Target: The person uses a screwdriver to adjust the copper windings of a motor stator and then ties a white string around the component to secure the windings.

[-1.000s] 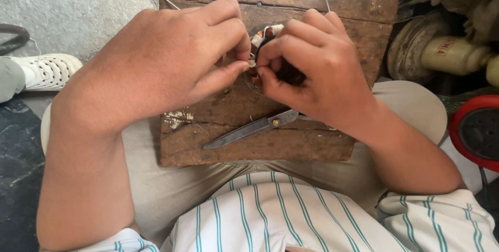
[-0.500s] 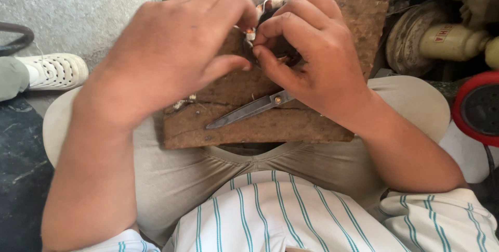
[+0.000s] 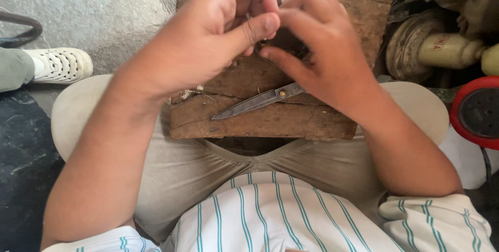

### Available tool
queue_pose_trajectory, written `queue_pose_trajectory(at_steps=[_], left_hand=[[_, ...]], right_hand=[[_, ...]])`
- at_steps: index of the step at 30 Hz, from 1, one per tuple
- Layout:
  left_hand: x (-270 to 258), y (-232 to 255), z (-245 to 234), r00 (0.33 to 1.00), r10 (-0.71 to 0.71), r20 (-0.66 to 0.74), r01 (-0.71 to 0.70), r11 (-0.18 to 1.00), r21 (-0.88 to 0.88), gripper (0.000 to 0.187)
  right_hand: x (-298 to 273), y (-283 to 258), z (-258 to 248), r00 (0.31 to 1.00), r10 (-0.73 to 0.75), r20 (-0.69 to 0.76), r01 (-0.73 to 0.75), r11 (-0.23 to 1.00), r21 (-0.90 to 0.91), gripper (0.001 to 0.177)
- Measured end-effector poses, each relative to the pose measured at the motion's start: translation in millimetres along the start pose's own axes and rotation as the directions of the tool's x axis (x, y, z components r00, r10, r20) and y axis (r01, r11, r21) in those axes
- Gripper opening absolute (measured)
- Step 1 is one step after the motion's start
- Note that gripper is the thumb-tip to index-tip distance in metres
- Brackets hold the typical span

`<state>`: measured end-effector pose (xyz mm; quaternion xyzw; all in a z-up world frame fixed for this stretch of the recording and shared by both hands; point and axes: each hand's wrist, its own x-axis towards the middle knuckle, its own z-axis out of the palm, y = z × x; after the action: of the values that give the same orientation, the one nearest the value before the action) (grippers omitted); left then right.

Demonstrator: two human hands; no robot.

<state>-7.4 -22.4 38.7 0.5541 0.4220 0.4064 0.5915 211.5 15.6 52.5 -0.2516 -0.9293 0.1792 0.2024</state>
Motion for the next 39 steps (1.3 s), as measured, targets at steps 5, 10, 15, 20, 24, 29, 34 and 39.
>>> queue_pose_trajectory(at_steps=[5, 10, 15, 20, 24, 29, 34, 39], left_hand=[[-1, 3, -4, 0.981, 0.196, 0.002, -0.193, 0.965, 0.176, 0.021], [-3, 6, -5, 0.921, 0.380, 0.090, -0.343, 0.675, 0.654, 0.047], [5, 0, 10, 0.947, 0.310, 0.082, -0.242, 0.523, 0.817, 0.027], [13, 7, 7, 0.932, 0.344, 0.115, -0.307, 0.577, 0.757, 0.022], [15, 21, -10, 0.977, 0.174, 0.120, -0.206, 0.909, 0.363, 0.018], [7, 21, -34, 0.997, 0.063, 0.043, -0.051, 0.970, -0.238, 0.012], [-4, 3, -49, 0.949, -0.003, -0.315, -0.104, 0.941, -0.322, 0.010], [-6, -4, -54, 0.946, -0.053, -0.320, -0.074, 0.925, -0.373, 0.012]], right_hand=[[-3, 3, -2, 0.995, 0.096, 0.037, -0.099, 0.991, 0.090, 0.018], [-4, 4, -18, 0.969, 0.214, 0.127, -0.245, 0.905, 0.346, 0.009], [-3, 7, -18, 0.946, 0.204, 0.253, -0.297, 0.855, 0.424, 0.010], [-4, 9, -18, 0.943, 0.268, 0.198, -0.329, 0.653, 0.682, 0.027], [1, 19, -21, 0.937, 0.282, 0.207, -0.346, 0.656, 0.671, 0.030], [14, 23, -19, 0.967, -0.049, 0.252, -0.063, 0.907, 0.416, 0.026], [16, 37, -28, 0.941, -0.104, 0.322, -0.167, 0.685, 0.709, 0.024], [2, 76, -28, 0.965, -0.041, 0.259, -0.258, 0.027, 0.966, 0.028]])
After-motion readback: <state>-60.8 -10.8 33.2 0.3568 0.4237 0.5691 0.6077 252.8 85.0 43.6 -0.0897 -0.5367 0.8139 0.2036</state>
